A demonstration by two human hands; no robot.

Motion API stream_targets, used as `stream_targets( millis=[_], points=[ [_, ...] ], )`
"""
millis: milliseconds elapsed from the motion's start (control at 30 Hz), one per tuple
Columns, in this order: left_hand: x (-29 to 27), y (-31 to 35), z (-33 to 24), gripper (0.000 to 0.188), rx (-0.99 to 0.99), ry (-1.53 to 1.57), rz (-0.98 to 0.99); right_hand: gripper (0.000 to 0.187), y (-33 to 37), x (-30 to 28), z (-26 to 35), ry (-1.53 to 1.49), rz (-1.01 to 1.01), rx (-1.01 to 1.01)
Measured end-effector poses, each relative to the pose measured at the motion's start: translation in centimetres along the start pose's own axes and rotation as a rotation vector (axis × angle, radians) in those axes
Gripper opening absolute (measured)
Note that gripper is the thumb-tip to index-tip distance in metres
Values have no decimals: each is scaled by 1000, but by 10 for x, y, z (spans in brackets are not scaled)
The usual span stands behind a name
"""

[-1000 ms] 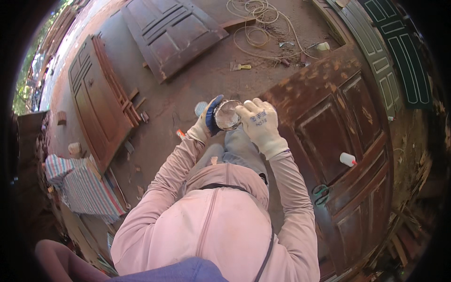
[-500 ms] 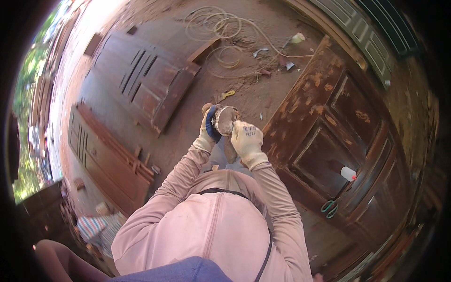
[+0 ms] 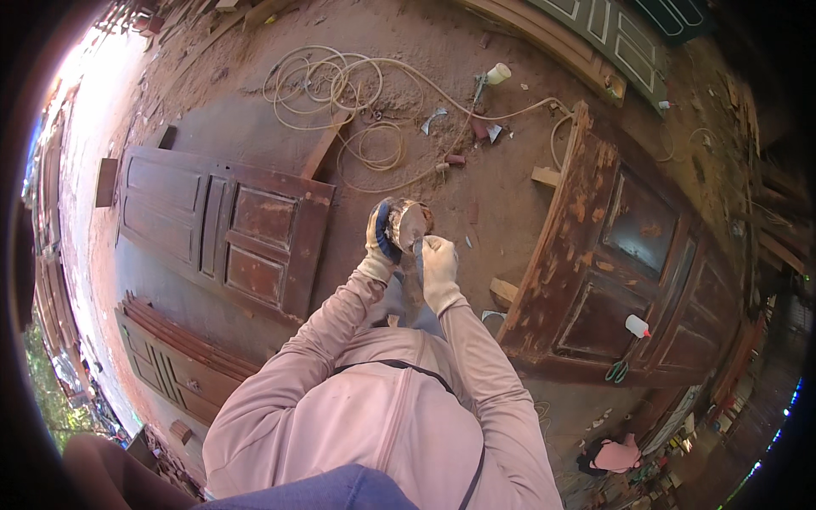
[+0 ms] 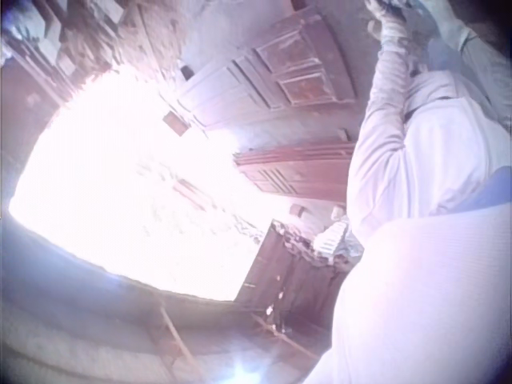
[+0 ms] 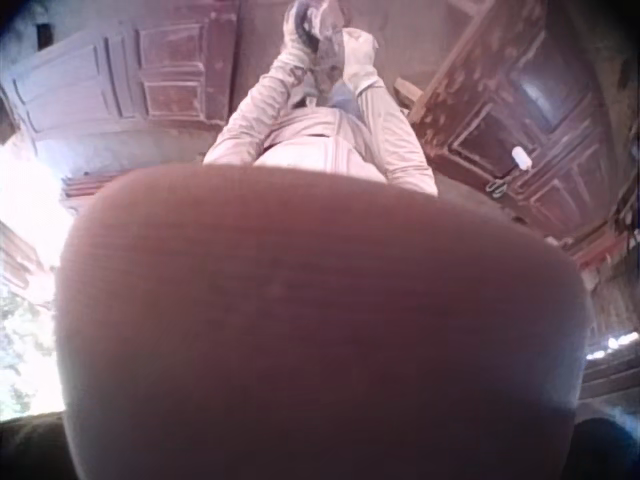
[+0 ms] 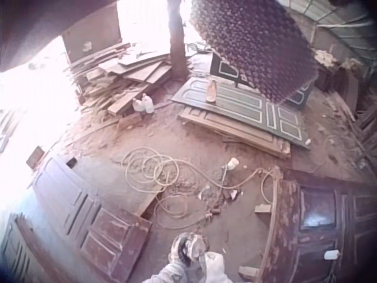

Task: The person mixes a dark paste in a small container, adds powder from a plastic bag, and pours liquid from a bottle to adjust consistency. They then apply the mixture to a wooden door panel using a cloth.

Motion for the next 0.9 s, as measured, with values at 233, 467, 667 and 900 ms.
stream_targets(
  millis=[233, 467, 667, 900],
  points=[
    [6, -101, -13, 29, -225, 450, 17, 9, -56, 58, 71, -328, 61, 52],
    [24, -228, -26, 33, -185, 546, 7, 9, -158, 89, 149, -322, 71, 65],
    [78, -359, -63, 29, -266, 768, -6, 9, -292, 112, 225, -290, 191, 30],
    [137, -506, -109, 31, -248, 855, -14, 7, -401, 133, 353, -279, 205, 76]
  ],
)
Point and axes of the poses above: each hand's wrist, its own y-axis away from the middle knuckle, its own x-axis out of the palm, z = x × y, the point moved 10 cm from there along -y, towards the middle knuckle, and after that the axes turned 8 degrees about z, right-handed, at the moved point
